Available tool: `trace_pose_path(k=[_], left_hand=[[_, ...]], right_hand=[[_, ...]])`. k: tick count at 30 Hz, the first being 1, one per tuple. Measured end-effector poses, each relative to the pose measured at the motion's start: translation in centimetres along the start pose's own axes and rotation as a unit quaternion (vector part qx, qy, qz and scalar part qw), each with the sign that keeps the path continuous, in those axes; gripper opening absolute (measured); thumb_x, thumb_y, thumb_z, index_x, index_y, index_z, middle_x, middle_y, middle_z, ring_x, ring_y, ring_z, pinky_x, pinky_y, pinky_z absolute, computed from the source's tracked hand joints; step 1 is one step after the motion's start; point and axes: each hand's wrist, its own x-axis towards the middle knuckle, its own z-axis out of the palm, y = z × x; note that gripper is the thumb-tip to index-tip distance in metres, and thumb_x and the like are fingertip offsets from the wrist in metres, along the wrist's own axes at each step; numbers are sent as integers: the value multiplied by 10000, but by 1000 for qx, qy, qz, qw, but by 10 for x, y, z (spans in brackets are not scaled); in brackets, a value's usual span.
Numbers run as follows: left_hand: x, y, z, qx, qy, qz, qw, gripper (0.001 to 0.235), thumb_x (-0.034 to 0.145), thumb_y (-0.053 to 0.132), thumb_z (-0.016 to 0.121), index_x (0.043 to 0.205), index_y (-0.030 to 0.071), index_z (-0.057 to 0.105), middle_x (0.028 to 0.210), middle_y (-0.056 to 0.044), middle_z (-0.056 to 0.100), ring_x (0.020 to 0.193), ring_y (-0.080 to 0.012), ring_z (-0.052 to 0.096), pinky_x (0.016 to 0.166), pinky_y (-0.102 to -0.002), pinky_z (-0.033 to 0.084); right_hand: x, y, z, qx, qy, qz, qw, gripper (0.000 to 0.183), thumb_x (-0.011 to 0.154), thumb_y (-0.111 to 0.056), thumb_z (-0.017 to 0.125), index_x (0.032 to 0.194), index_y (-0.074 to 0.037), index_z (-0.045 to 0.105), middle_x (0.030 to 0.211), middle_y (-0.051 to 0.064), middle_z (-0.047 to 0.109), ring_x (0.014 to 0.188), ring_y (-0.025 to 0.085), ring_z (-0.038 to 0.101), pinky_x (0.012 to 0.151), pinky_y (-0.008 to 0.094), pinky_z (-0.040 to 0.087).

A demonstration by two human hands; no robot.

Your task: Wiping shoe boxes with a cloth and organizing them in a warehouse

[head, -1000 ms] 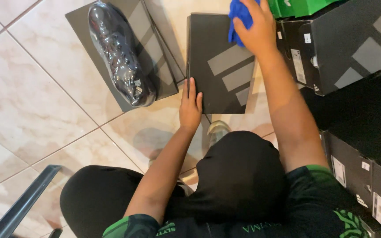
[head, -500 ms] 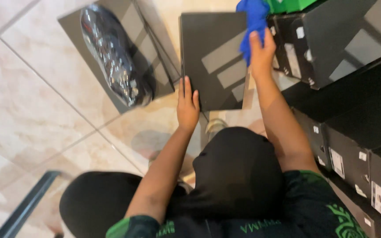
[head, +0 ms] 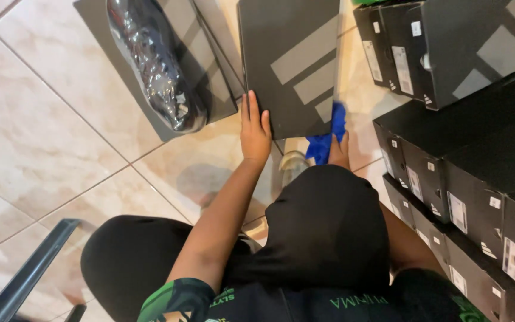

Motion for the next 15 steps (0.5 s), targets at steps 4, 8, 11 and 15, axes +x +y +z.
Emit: trace_pose_path(k=[4, 8, 11, 15], left_hand=[[8, -1, -2, -19, -14, 12, 1000, 626, 1118, 330, 466, 1676, 254, 194, 1661, -135, 316, 1451, -392, 456, 1091, -492, 520], [2, 4, 8, -43, -39, 1, 998, 642, 1131, 353, 449, 1687, 265, 138, 1704, -118, 235, 1474, -396, 420, 1111, -517, 497], [1, 5, -3, -70, -45, 30, 996, 695, 1107, 265, 538, 1683, 236, 150, 1660, -216, 285, 1445, -488, 411, 1099, -570, 494], [12, -2, -9, -127, -64, 57, 988, 722, 1105, 213, 573, 1688, 228, 148, 1639, -276, 272, 1470, -521, 361, 1181, -573, 416]], right_hand=[[-42, -47, -4, 295, -49, 97, 949, 483, 929, -310, 739, 1382, -288, 570, 1404, 79, 585, 1276, 288, 582, 1135, 517, 417], [56, 63, 80, 531, -107, 171, 823, 217, 909, -183, 756, 1125, -198, 733, 1124, 81, 766, 1016, 265, 748, 943, 534, 591], [9, 15, 100, 503, -206, 168, 822, 248, 944, -96, 691, 1172, -1, 688, 1123, 272, 728, 1018, 416, 737, 909, 696, 555], [25, 2, 100, 352, -308, 182, 865, 175, 917, -100, 689, 1054, 6, 713, 916, 184, 693, 789, 344, 736, 710, 662, 608]])
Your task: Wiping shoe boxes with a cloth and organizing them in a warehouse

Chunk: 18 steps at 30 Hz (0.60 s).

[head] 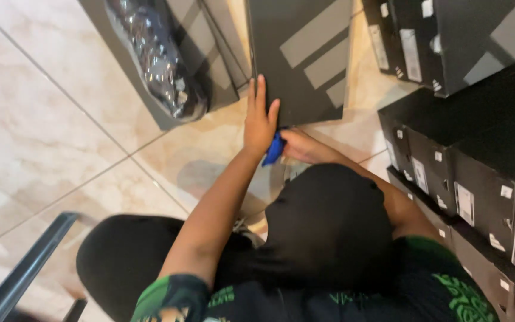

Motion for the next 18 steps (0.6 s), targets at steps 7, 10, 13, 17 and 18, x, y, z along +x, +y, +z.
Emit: trace_pose_path(k=[7, 10, 13, 17, 18], left_hand=[[-10, 40, -88, -14, -144, 63, 987, 579, 988, 621, 456, 1428, 248, 501, 1373, -135, 586, 1285, -396, 577, 1086, -535, 470], [-33, 39, -81, -59, -147, 217, 963, 714, 840, 659, 632, 1372, 184, 613, 1336, -135, 605, 1264, -387, 596, 1113, -515, 440], [-21, 32, -63, -52, -107, 146, 982, 743, 782, 292, 729, 1495, 238, 528, 1451, -175, 487, 1371, -450, 489, 1188, -561, 367], [48, 44, -61, -118, 78, 53, 989, 608, 881, 34, 558, 1474, 53, 426, 1472, -187, 504, 1364, -372, 536, 1196, -425, 414], [63, 33, -51, -121, 79, 59, 988, 608, 881, 34, 558, 1474, 53, 426, 1472, -187, 504, 1364, -372, 536, 1196, -425, 414]], right_hand=[[-89, -94, 8, -407, -130, 48, 903, 501, 883, -307, 723, 1335, -100, 652, 1132, 169, 672, 968, 325, 682, 798, 519, 590], [-125, -105, 56, -331, -157, -58, 929, 350, 939, -246, 660, 1272, -139, 648, 1059, 81, 651, 935, 230, 656, 855, 437, 568], [-127, -122, 85, -309, -188, -225, 905, 452, 1001, -436, 516, 1341, -145, 579, 1076, 62, 612, 1009, 203, 600, 946, 389, 494], [-84, -162, 62, -646, 197, -532, 511, 858, 1066, -638, 537, 1647, -108, 192, 1622, 312, 179, 1495, 579, 188, 1178, 741, 291], [-79, -162, 59, -644, 202, -536, 507, 858, 1066, -638, 537, 1647, -108, 192, 1622, 312, 179, 1495, 579, 188, 1178, 741, 291]])
